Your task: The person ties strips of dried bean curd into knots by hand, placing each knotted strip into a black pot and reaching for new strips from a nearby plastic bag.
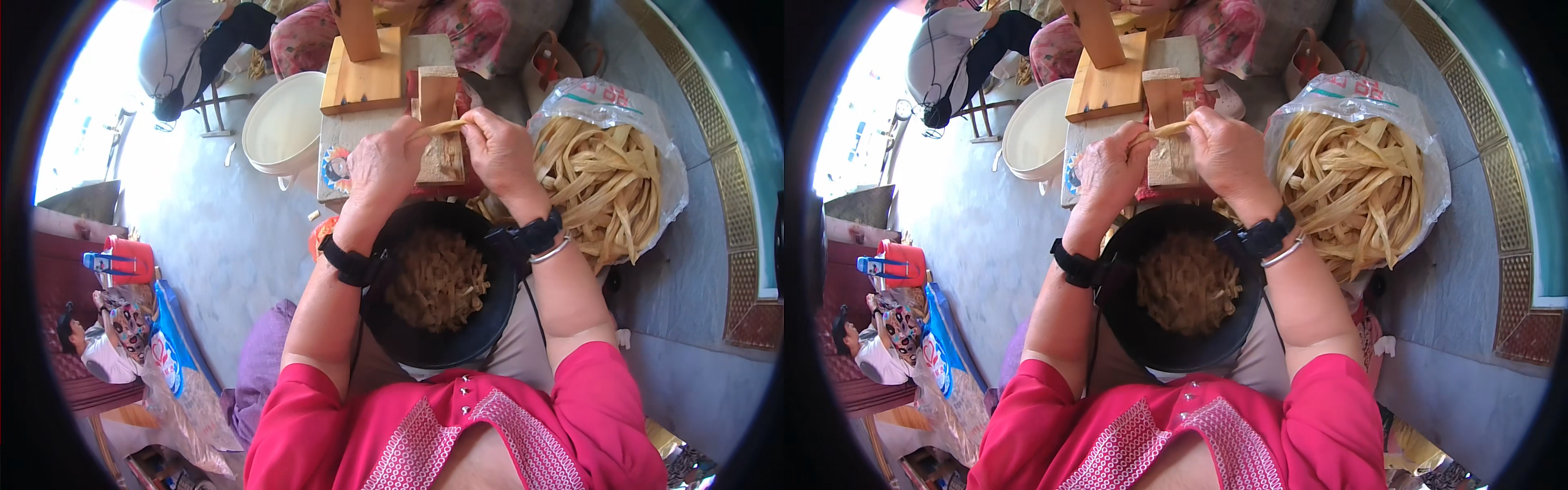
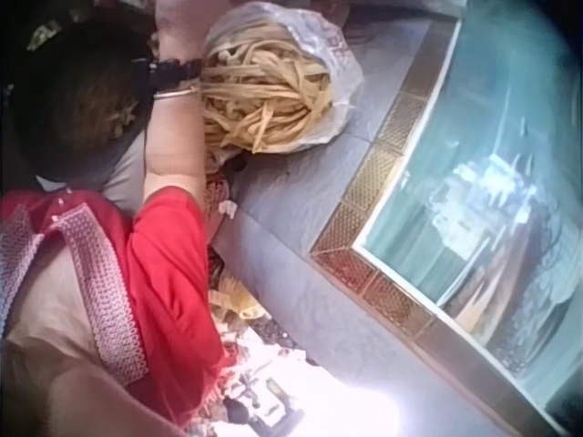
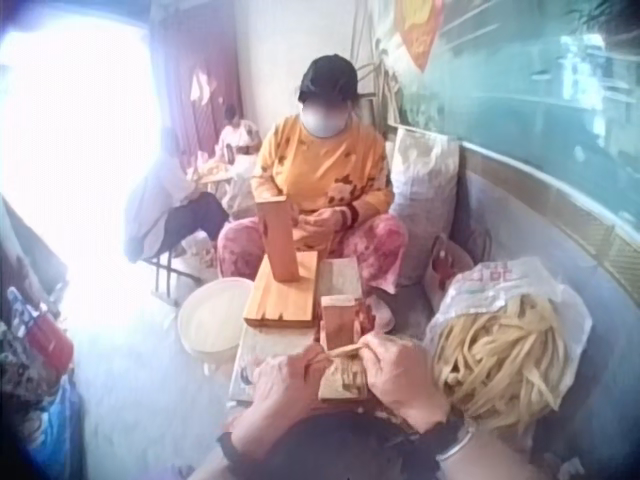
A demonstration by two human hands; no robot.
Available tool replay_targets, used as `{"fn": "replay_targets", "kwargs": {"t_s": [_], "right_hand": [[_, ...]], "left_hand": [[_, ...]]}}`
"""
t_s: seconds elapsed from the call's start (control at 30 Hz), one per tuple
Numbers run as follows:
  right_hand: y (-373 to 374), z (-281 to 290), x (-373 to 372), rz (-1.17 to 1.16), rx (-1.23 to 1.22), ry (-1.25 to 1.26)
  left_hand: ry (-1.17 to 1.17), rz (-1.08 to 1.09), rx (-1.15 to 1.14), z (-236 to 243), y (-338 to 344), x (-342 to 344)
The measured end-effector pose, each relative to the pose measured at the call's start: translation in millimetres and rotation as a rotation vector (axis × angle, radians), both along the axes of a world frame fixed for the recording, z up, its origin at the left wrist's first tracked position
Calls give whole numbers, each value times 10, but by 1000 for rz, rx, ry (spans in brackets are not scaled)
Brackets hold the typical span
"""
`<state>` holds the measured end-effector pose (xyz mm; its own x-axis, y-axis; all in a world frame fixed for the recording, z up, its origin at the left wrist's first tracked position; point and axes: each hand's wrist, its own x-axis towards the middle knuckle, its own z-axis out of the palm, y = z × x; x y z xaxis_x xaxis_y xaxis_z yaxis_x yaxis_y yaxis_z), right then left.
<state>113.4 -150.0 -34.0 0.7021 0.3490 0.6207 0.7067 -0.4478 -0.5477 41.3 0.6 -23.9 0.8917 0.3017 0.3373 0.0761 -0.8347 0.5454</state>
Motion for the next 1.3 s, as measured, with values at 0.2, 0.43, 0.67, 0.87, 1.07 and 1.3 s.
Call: {"fn": "replay_targets", "kwargs": {"t_s": [0.2,0.43,0.67,0.87,1.07,1.3], "right_hand": [[40,-141,101,-43,-224,4],[-114,95,-235,616,250,1170],[28,34,-635,825,696,1527],[44,119,-784,657,107,947],[7,238,-807,860,203,1348],[8,183,-922,1037,623,1098]], "left_hand": [[199,37,156,-87,60,47],[245,-278,-206,129,-141,-588],[142,-367,-1203,-29,-263,-561],[-525,-351,-1784,222,-78,-583],[-751,-67,-1539,331,137,-663],[-731,-433,-184,124,-57,-703]]}}
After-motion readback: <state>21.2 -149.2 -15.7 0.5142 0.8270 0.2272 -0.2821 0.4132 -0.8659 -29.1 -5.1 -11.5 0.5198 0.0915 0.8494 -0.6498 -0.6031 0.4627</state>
